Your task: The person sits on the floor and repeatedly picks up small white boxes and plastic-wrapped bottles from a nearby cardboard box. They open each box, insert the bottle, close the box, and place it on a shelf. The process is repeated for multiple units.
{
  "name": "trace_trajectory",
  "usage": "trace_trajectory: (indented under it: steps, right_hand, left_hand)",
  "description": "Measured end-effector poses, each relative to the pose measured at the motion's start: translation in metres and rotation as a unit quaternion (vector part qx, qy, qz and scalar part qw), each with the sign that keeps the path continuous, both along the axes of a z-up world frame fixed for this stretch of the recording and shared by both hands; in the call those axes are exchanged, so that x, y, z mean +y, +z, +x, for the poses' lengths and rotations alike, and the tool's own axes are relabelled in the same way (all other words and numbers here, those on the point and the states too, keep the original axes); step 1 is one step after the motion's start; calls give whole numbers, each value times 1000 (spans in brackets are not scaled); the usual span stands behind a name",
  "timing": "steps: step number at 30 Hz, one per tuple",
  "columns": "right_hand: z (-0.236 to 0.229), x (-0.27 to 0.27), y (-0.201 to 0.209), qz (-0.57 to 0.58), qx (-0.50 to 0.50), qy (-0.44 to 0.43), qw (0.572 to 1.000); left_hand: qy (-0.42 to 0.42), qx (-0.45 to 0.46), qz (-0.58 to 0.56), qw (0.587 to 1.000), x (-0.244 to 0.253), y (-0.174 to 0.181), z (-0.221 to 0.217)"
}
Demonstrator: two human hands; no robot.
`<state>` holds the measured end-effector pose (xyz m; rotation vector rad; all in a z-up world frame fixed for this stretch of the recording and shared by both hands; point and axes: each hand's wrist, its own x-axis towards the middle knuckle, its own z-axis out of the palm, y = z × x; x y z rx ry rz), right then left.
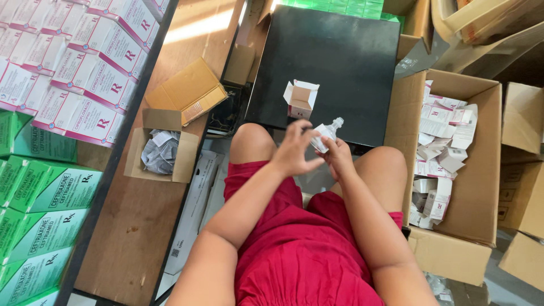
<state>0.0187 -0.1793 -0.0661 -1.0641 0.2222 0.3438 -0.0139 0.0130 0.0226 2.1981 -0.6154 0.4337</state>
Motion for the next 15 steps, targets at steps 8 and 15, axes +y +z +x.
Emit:
trace_trajectory:
  steps: [8, 15]
  right_hand:
    - [-8, 10, 6, 19, -102, 77, 992]
    - [41, 67, 43, -60, -199, 126, 970]
  left_hand:
    - [143, 84, 12, 986, 44, 6, 69]
    - [204, 180, -23, 962, 25, -21, 95]
